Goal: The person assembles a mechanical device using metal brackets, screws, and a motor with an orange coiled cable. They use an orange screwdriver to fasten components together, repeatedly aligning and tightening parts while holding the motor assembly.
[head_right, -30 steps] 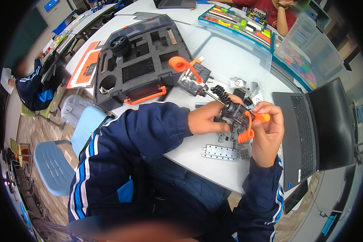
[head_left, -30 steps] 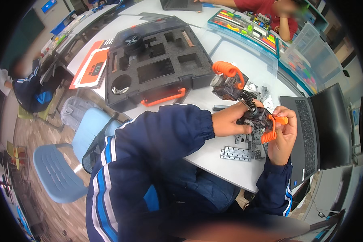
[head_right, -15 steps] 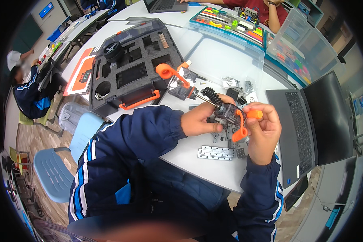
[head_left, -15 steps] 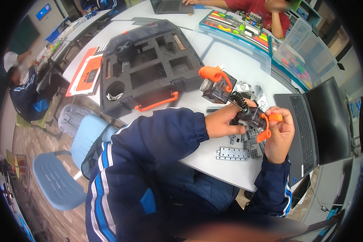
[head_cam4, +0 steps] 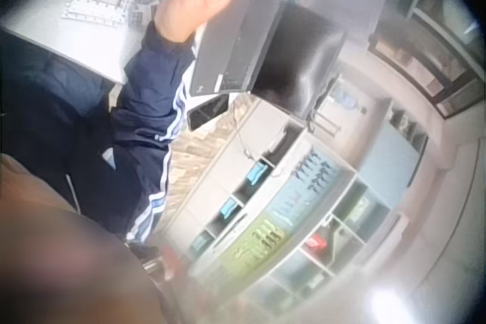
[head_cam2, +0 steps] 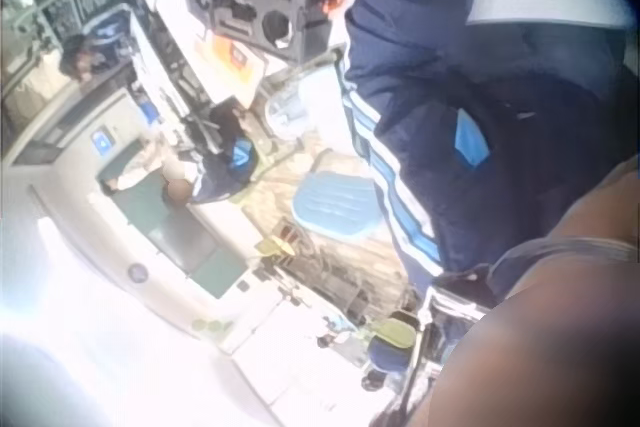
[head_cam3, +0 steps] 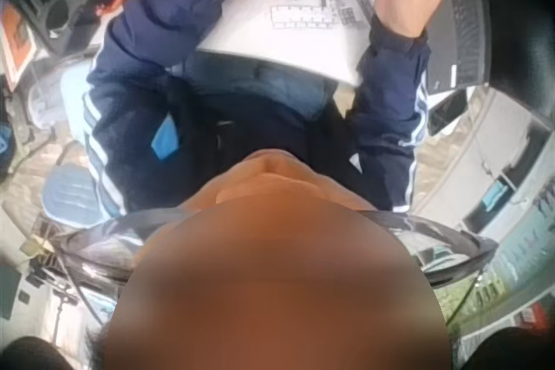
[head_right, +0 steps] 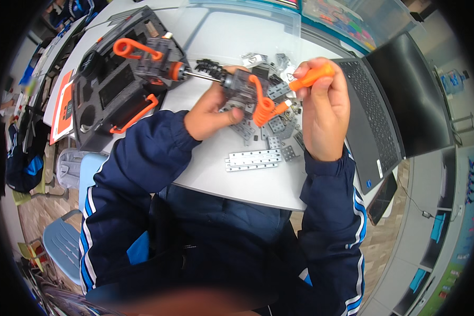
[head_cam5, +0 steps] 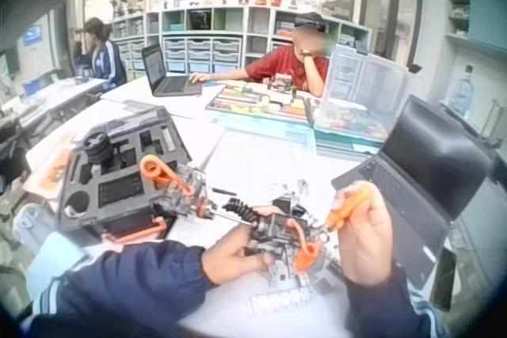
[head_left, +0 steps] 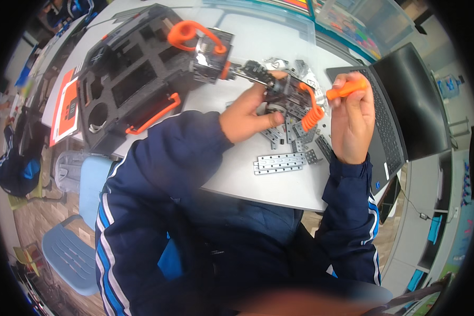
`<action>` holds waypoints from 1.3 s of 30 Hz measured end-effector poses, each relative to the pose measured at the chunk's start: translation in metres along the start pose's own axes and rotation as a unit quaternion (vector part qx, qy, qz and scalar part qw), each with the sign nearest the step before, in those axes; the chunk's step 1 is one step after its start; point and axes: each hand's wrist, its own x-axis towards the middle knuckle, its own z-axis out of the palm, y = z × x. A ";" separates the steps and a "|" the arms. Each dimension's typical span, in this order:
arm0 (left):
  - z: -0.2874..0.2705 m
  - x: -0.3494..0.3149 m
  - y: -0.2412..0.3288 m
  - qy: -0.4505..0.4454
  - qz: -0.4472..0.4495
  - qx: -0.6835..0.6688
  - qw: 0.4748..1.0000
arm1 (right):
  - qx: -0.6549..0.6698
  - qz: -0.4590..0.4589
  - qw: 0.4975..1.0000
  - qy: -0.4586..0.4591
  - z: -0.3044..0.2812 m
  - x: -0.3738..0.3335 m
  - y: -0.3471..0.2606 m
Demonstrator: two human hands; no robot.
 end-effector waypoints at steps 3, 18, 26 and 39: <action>-0.001 -0.001 0.001 0.009 -0.045 -0.037 0.998 | -0.028 -0.005 0.999 0.035 -0.004 0.005 0.002; 0.000 0.004 0.008 0.024 -0.054 -0.071 0.996 | -0.396 0.003 0.915 -0.072 0.008 -0.009 0.023; 0.003 0.000 0.008 0.022 -0.078 -0.063 0.995 | -0.443 -0.059 0.890 -0.092 0.012 -0.015 0.027; 0.001 0.002 0.004 0.065 -0.051 -0.022 0.996 | -0.482 0.009 0.873 -0.079 -0.001 -0.004 0.015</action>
